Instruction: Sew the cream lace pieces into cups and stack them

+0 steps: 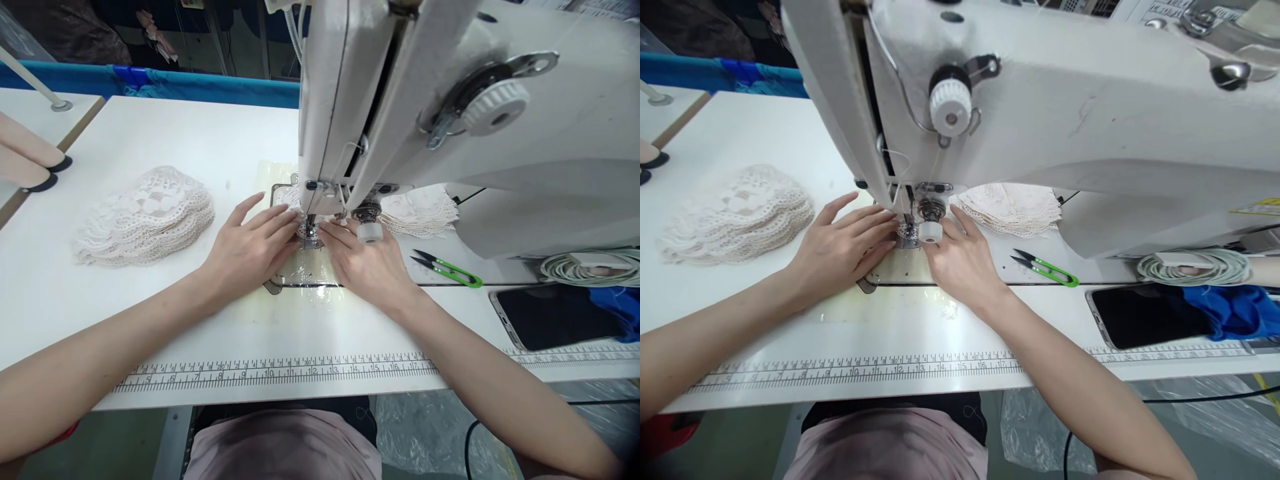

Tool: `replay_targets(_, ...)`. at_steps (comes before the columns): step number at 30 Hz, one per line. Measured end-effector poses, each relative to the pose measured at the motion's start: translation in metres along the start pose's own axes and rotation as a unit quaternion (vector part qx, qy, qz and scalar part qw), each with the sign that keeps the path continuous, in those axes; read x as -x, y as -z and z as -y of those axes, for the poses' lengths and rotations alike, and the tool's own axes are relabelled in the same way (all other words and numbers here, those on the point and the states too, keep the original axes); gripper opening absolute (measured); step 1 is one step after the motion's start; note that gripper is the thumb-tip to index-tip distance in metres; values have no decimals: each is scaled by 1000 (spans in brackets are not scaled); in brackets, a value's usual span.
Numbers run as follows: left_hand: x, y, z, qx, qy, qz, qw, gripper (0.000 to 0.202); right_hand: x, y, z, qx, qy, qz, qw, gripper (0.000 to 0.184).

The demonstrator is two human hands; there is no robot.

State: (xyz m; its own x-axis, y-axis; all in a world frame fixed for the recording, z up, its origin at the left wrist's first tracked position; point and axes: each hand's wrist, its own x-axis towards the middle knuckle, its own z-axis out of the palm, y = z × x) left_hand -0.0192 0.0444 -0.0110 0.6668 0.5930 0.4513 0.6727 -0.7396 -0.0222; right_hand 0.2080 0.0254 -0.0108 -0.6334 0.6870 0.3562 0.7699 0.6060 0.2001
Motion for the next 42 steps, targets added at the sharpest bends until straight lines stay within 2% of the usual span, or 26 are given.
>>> replay_targets(4, 2, 1, 3, -26, 13, 42, 999, 38, 0, 3, -1, 7, 7, -23, 1000, 37)
replay_targets(6, 4, 6, 1, -52, 13, 29, 998, 39, 0, 6, -1, 1, 7, -31, 999, 37)
replay_targets(12, 4, 19, -2, -62, -37, -39, 997, 15, -1, 13, 8, -23, 9, -67, 997, 36)
replay_targets(17, 1, 10, 1, 13, -55, -3, 998, 25, 0, 12, 19, -87, 23, -49, 995, 34)
replay_targets(23, 2, 8, -4, 5, -52, 20, 998, 24, 2, 7, 18, -62, -24, 4, 998, 30)
replay_targets(33, 5, 11, -18, -59, -71, 34, 995, 34, 1, 4, 14, 0, -26, -14, 1000, 29)
replay_targets(42, 2, 10, -19, -53, -74, 30, 995, 34, 1, 5, 13, 24, -26, -12, 999, 27)
